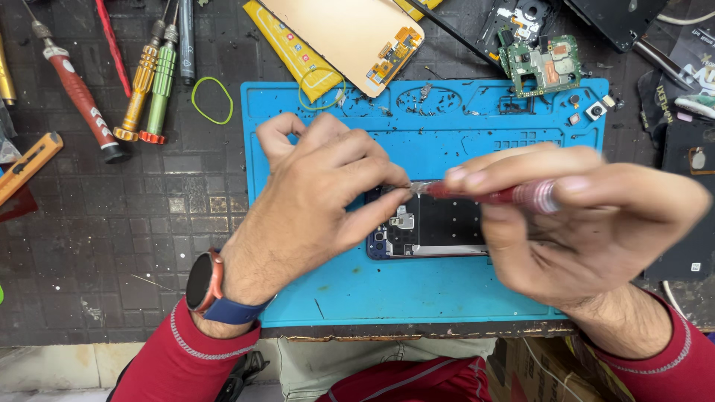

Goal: The person uses a screwdriver to unscrew components from a disassembled smartphone on a blue mat, then pries and lifts the phone frame, uses a yellow pry tool along the edge of the phone, works on the exposed battery and internal parts, and finally scrubs the internals with a toothbrush.

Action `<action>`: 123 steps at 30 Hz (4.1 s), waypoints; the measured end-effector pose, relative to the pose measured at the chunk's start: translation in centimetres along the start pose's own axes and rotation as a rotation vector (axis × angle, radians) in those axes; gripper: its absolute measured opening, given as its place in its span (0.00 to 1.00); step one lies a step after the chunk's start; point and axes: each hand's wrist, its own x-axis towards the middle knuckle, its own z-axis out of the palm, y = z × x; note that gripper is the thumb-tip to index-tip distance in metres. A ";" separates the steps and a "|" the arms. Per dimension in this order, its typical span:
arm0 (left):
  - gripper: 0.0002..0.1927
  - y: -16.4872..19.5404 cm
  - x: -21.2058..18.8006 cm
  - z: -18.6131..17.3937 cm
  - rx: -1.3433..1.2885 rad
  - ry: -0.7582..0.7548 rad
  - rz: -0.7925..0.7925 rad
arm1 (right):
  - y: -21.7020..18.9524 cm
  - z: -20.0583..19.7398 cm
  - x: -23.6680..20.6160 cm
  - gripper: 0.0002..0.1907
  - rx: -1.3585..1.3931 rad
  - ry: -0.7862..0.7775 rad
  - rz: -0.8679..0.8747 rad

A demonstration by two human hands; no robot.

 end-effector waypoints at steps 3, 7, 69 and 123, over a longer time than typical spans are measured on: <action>0.05 -0.3 -0.1 -0.9 0.014 0.015 -0.021 | 0.0 0.1 -0.2 0.23 0.006 0.019 0.011; 0.05 -0.9 -0.2 -1.5 -0.034 -0.036 -0.080 | 0.2 0.8 -0.4 0.25 0.076 -0.063 0.014; 0.06 -0.6 0.9 -0.8 -0.061 -0.108 -0.127 | -1.5 1.8 2.1 0.23 0.008 -0.255 -0.180; 0.06 -1.2 0.2 -2.2 -0.166 -0.179 -0.134 | -1.3 2.9 -0.4 0.20 0.184 -0.162 0.107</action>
